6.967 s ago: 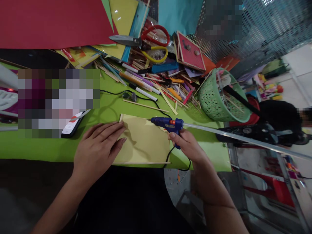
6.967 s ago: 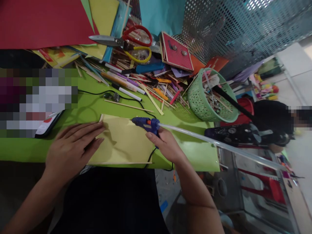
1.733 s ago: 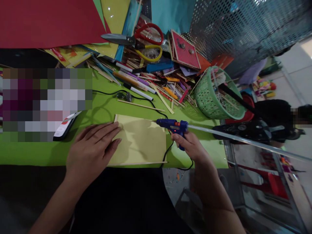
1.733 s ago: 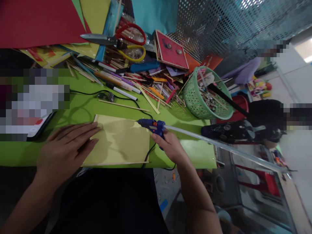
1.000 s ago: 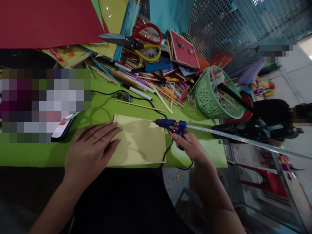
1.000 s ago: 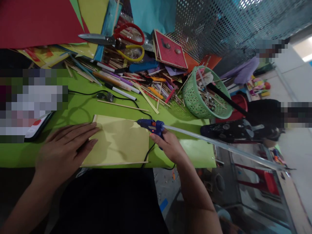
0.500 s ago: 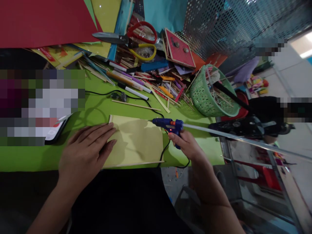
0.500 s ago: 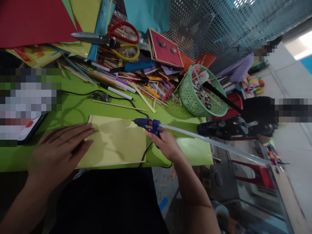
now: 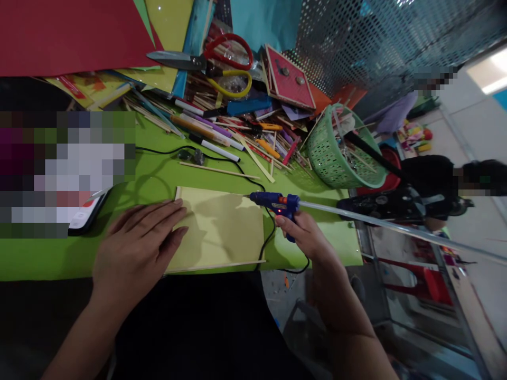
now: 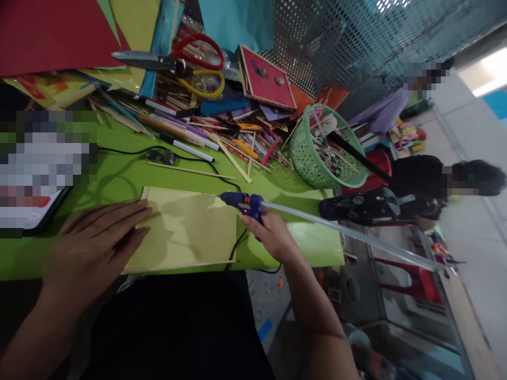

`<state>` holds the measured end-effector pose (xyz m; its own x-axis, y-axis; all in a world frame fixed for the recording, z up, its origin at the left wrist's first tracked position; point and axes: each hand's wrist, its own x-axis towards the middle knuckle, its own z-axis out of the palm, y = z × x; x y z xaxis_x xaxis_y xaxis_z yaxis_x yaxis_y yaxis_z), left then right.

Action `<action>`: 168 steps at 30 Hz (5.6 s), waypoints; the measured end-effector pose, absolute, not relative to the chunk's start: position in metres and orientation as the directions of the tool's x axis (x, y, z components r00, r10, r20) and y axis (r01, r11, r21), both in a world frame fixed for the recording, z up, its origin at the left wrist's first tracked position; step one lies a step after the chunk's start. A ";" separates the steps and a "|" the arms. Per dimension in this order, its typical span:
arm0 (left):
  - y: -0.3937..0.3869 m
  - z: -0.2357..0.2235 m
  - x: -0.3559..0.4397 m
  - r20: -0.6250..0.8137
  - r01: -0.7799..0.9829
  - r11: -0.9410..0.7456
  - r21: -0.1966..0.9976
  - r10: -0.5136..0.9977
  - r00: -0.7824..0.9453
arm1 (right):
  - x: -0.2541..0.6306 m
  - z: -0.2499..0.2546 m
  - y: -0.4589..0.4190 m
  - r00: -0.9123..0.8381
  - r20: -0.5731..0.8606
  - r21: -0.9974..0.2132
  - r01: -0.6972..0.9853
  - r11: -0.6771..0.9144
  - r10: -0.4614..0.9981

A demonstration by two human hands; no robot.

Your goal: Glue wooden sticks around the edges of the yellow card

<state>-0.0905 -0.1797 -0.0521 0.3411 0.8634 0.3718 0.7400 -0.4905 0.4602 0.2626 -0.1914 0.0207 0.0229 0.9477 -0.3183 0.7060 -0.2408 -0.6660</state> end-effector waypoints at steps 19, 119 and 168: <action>-0.177 -0.059 -0.089 0.497 0.743 -0.554 0.376 0.797 0.343 | 0.266 0.022 -0.195 0.039 -0.312 -0.673 0.696 -0.250 0.949; -0.182 -0.063 -0.101 0.488 0.748 -0.520 0.412 0.820 0.300 | 0.275 0.028 -0.201 0.085 -0.343 -0.675 0.671 -0.308 0.935; -0.180 -0.063 -0.100 0.518 0.755 -0.538 0.376 0.797 0.310 | 0.256 0.023 -0.189 0.006 -0.333 -0.699 0.669 -0.251 0.943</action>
